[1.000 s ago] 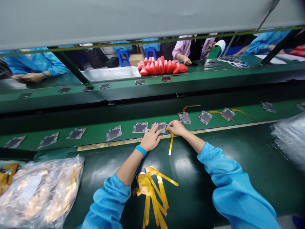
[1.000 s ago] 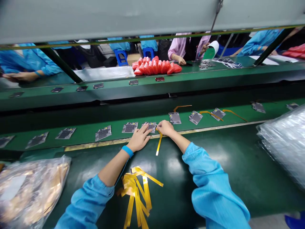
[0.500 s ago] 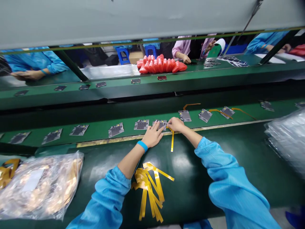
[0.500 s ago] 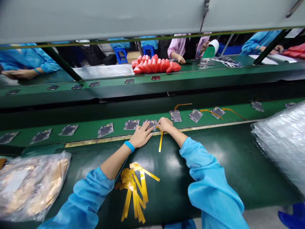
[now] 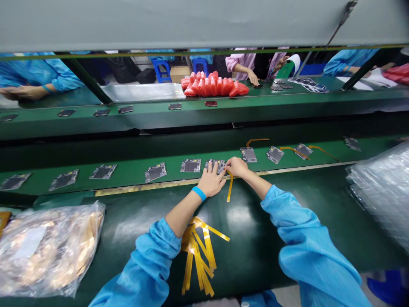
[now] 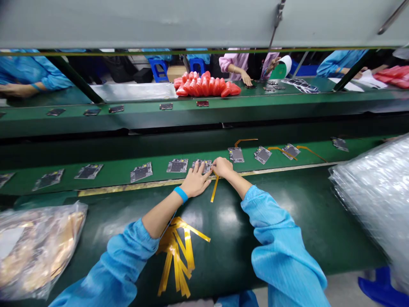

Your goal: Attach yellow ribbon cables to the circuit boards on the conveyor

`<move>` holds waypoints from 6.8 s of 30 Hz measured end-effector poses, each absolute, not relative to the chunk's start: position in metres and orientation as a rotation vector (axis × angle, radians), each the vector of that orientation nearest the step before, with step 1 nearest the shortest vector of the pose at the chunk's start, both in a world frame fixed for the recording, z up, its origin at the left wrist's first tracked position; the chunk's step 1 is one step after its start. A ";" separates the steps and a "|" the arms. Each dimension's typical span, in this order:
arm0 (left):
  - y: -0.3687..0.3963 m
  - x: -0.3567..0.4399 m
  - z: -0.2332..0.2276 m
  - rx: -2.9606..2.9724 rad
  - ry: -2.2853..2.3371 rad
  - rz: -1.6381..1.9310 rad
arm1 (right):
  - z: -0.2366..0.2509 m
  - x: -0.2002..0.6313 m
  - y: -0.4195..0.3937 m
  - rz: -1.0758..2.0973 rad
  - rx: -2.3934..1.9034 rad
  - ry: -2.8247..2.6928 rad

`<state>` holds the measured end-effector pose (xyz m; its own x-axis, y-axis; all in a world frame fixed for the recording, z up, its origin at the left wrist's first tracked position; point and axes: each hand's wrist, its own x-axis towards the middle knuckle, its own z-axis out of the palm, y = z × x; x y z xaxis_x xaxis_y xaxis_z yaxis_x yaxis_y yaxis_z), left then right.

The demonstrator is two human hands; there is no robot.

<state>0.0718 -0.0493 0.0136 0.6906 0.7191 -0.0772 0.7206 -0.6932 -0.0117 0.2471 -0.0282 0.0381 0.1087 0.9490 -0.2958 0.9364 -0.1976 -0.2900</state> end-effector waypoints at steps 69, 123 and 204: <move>-0.006 0.002 0.014 2.642 1.327 0.016 | 0.038 0.142 -0.144 1.042 -1.139 -2.735; 0.009 -0.055 0.018 2.506 1.356 0.085 | 0.052 0.186 -0.169 0.752 -1.209 -2.210; -0.009 0.016 0.014 2.610 1.146 0.314 | 0.018 0.230 -0.018 0.739 -2.119 -1.787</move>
